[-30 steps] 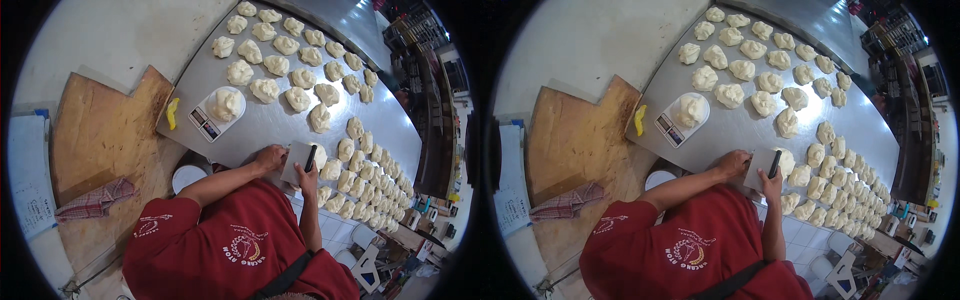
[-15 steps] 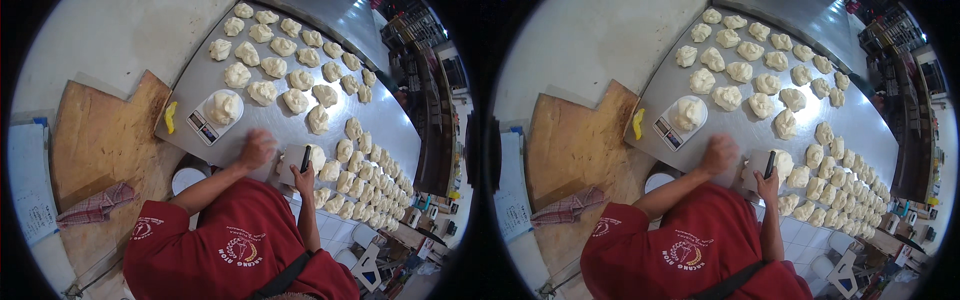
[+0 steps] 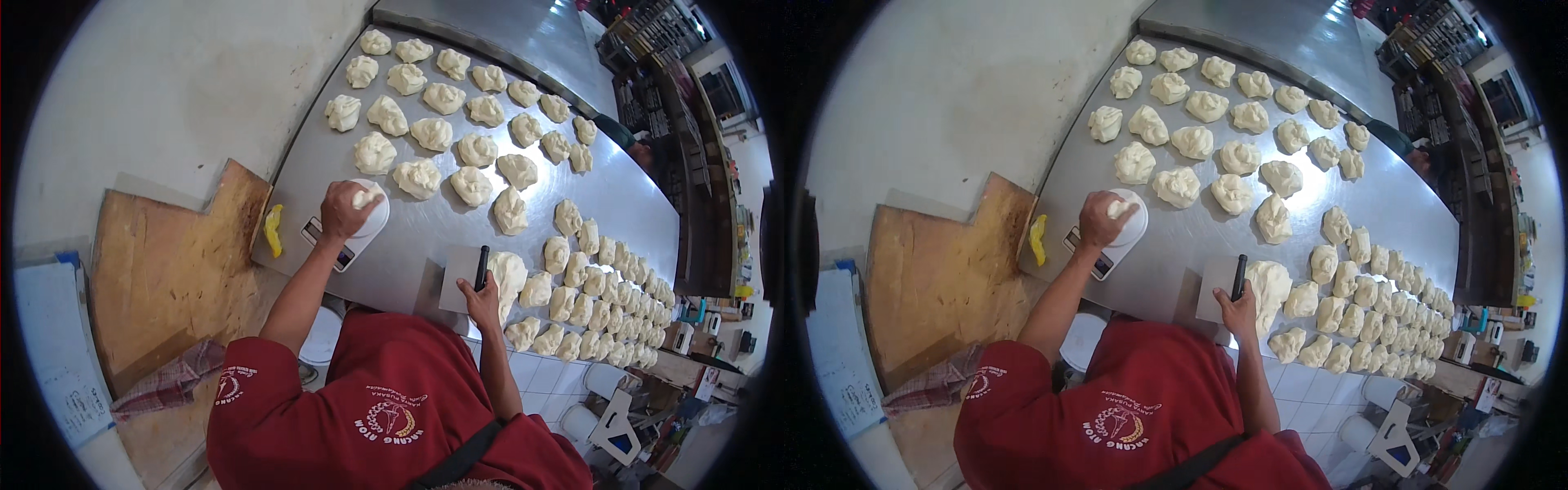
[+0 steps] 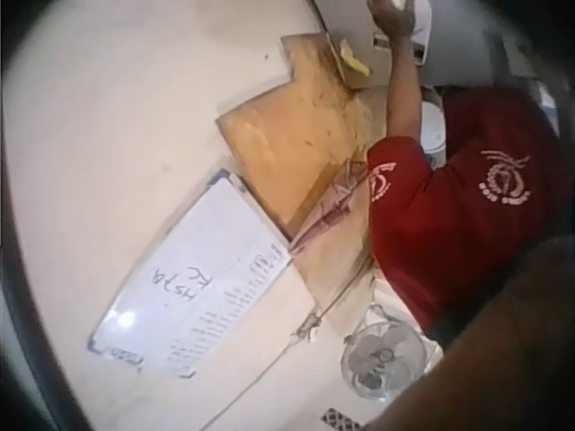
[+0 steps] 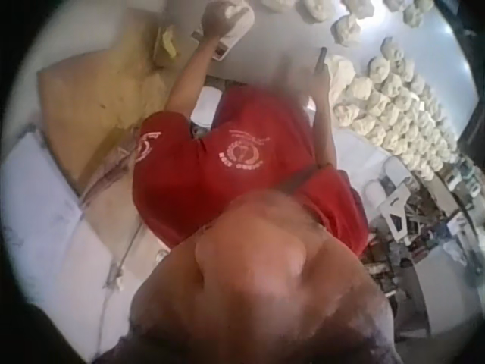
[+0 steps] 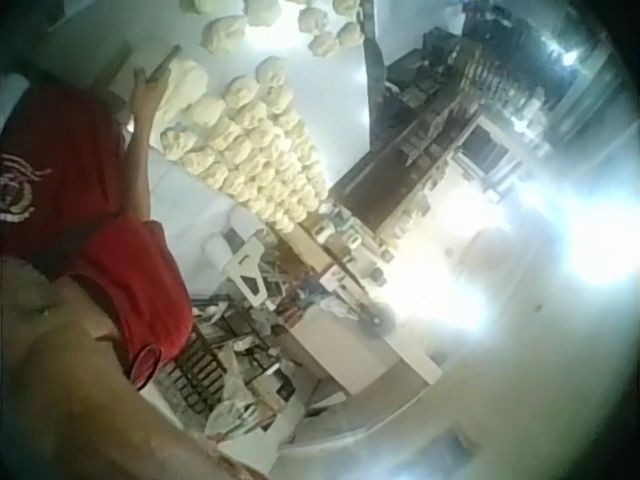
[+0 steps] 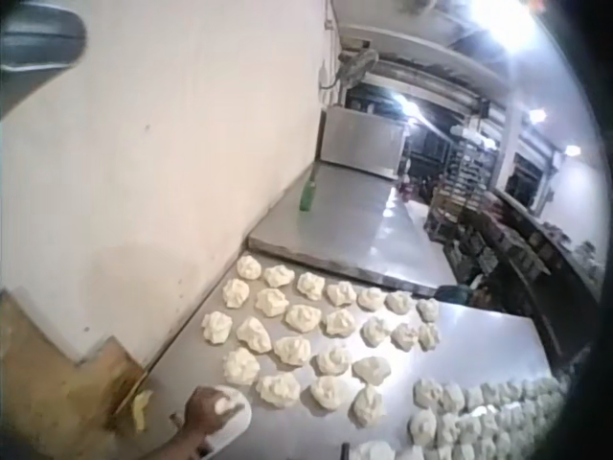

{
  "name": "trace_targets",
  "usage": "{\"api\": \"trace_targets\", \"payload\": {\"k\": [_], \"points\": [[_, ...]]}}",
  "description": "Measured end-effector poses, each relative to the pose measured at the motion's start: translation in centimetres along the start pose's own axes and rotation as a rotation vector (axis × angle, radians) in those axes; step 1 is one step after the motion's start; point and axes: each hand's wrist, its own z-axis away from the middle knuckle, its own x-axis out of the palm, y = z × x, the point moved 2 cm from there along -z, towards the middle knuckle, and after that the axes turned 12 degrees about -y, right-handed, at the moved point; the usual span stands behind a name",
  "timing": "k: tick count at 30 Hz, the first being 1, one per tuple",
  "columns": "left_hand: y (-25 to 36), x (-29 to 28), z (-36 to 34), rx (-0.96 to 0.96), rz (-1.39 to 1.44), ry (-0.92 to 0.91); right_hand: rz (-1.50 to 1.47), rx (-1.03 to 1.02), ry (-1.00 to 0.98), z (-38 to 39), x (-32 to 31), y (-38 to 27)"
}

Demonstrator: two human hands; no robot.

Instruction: Weighing and shaping small pieces of dough on a metal workbench.

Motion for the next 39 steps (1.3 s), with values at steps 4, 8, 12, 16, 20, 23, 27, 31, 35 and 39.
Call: {"api": "trace_targets", "payload": {"k": [4, 8, 12, 16, 20, 23, 27, 31, 35, 39], "points": [[-2.8, -1.8, -2.4, -0.428, 0.636, 0.139, -0.026, 0.026, 0.019, 0.4, 0.4, -0.6], [-6.5, -5.1, -4.3, -0.469, 0.729, 0.250, -0.195, 0.077, 0.062, 1.3, 0.6, -1.4], [-6.7, -7.1, -7.6, -0.293, 0.488, 0.360, -0.153, 0.152, 0.112, 1.7, 0.4, -0.8], [-8.9, -3.3, -8.3, -0.377, -0.047, 0.180, -0.180, 0.149, 0.154, 2.1, 0.8, -1.0], [-8.2, 0.7, -8.9, -0.401, -0.350, 0.148, -0.140, 0.151, 0.262, 3.2, -1.0, 2.1], [-1.4, 1.9, -6.3, -0.100, -0.284, 0.247, -0.481, 0.163, 0.433, 6.1, -2.9, 2.6], [10.9, 9.0, 2.7, 0.069, 0.412, -0.439, -0.587, 0.165, 0.622, 10.7, -5.8, 6.7], [19.8, 13.4, 9.5, 0.395, 0.158, -0.676, -0.694, 0.157, 0.699, 13.5, -6.9, 9.0], [22.9, 14.5, 9.7, 0.492, -0.202, -0.777, -0.780, 0.165, 0.712, 15.2, -6.7, 10.7], [23.0, 16.7, 9.2, 0.579, -0.245, -0.675, -0.785, 0.242, 0.576, 14.6, -5.2, 11.5]]}}
